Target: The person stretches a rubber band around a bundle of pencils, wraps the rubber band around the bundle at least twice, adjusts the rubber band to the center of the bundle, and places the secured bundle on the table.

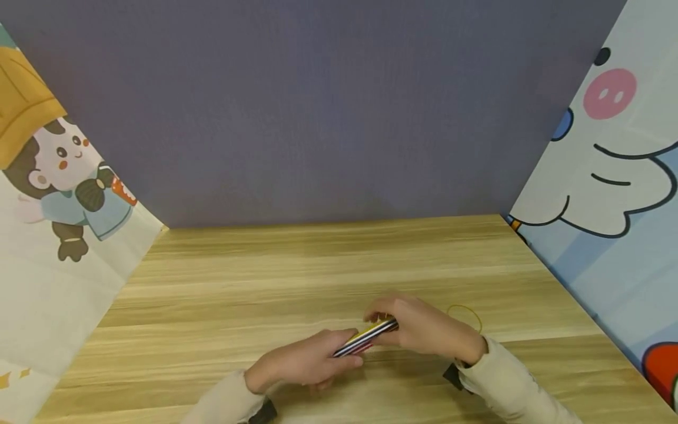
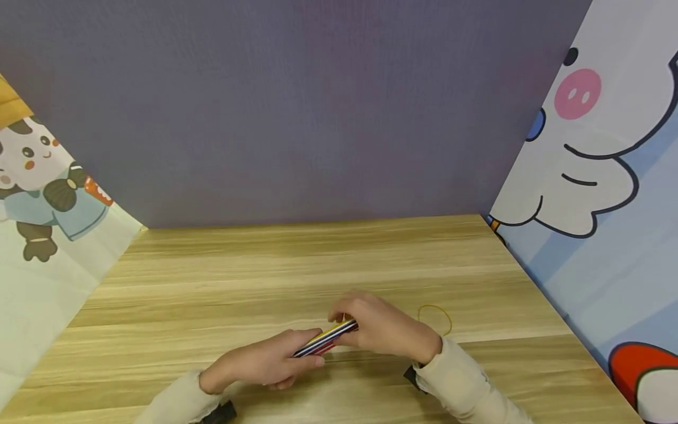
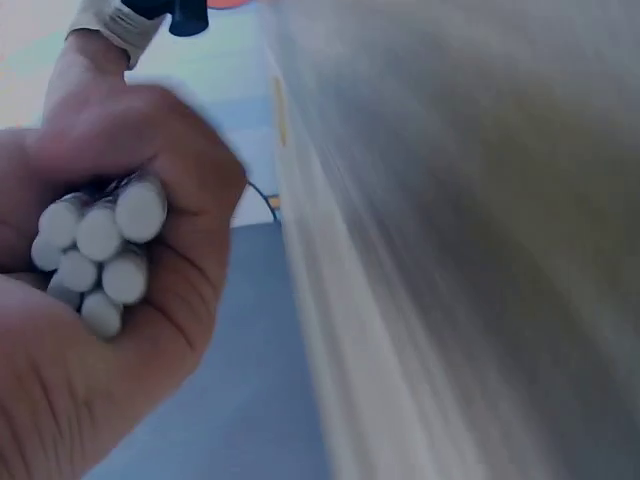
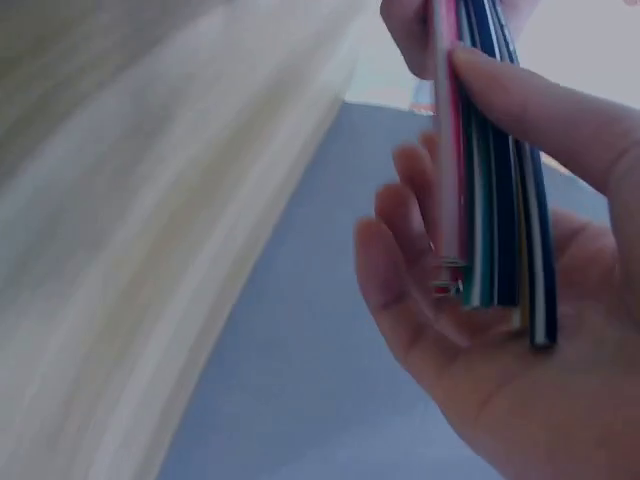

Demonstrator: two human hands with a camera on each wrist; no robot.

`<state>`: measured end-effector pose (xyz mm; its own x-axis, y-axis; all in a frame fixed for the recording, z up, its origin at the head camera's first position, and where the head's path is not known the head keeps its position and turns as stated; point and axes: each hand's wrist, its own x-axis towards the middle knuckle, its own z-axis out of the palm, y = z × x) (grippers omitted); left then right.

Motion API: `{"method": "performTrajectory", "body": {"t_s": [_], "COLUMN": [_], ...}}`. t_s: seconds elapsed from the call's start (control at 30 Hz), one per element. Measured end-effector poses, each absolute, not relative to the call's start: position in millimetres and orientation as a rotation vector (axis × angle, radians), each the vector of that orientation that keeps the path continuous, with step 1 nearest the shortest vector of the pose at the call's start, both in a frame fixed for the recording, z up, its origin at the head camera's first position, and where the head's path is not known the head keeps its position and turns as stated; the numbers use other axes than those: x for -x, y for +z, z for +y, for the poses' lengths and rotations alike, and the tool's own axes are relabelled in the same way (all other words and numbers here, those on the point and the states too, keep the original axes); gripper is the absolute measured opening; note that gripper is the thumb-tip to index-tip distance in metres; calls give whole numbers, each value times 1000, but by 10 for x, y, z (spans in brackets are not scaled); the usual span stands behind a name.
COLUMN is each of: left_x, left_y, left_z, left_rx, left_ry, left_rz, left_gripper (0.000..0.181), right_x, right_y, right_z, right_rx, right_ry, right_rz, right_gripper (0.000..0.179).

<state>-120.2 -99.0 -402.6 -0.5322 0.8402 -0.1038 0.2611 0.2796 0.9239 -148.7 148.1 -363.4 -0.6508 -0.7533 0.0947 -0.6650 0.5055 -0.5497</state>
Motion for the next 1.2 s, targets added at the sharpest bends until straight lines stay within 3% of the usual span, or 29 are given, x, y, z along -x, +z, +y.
{"method": "performTrajectory", "body": {"t_s": [0.1,0.17,0.4,0.77,1.03,1.2], "left_x": [1230,1243,1244,1236,1160,1091], "left_y": [-4028,-4024,-3992,-4010,-4067,-4095], "left_z": [-973,-965,-946,-900,-835,-792], "left_rx": [-910,-867,-726,-611,-643,-696], "left_ry": [1382,1480,1691,1726,1723,1655], "left_rz": [1814,1720,1455,1389,1340,1320], "left_gripper": [24,28,25,33,25,34], "right_x": [1514,1534,1576,1589,1588,1551], "right_y": [-3554,-3506,-3444,-3567,-3570,-3629], "right_z": [1561,1599,1626,1561,1497,1413], "right_rx": [1186,1131,995,947,754,884], "right_ry": [-983,-1132,-1498,-1556,-1868,-1909], "right_rz": [2642,2633,2448,2292,2051,2028], "right_gripper": [49,57,44,50,43,45]}}
